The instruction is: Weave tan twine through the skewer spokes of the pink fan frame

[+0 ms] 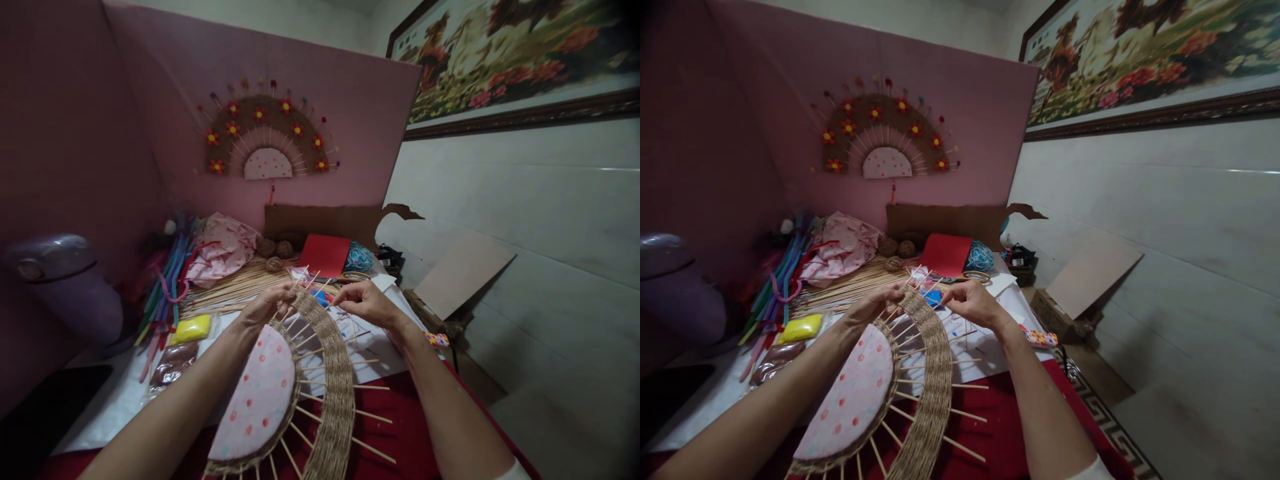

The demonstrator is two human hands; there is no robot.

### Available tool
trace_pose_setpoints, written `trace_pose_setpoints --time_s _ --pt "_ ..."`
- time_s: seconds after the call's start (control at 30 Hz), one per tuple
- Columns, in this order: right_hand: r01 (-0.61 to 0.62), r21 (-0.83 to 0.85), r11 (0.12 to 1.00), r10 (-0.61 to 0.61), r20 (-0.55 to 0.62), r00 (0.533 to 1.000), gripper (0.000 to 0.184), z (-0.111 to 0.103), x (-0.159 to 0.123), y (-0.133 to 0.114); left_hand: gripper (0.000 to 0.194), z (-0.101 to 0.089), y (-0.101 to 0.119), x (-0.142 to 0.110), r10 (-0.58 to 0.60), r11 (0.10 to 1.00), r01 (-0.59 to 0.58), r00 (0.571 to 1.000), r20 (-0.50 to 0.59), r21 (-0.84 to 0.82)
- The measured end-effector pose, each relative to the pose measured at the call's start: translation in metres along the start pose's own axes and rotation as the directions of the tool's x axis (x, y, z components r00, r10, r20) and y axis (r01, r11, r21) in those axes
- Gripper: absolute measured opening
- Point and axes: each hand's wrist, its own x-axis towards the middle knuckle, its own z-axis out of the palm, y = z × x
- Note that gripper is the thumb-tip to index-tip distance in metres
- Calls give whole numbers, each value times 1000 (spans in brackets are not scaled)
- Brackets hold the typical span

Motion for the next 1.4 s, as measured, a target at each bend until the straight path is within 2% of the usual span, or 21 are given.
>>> trace_pose_setpoints --time_s 0.13,0.23,0.47,0.77,0.93,1.03,1.4 --pt "2 4 1000 -1 -5 1000 15 -1 0 -1 22 3 2 -1 -19 1000 19 999 38 -16" --pt "8 3 1000 -8 -14 1000 15 -1 0 0 23 4 3 -2 -50 998 52 998 45 -34" --pt "5 -3 1000 -5 -22 1000 17 0 0 2 19 0 2 -1 -22 997 34 984 176 -63" --pt "5 -22 1000 -6 -25 1000 14 -2 0 2 21 6 5 -4 -61 997 66 990 124 -42" --pt "0 -45 999 -1 -29 1000 15 -2 1 3 38 3 1 -2 -5 998 12 994 105 -69" --pt "-1 -29 1000 0 -36 999 13 -3 1 2 45 1 1 -2 -17 998 23 995 95 -59" --pt "1 -54 999 -5 -77 997 13 -7 1 2 47 -6 -1 -1 22 994 -6 991 135 -112"
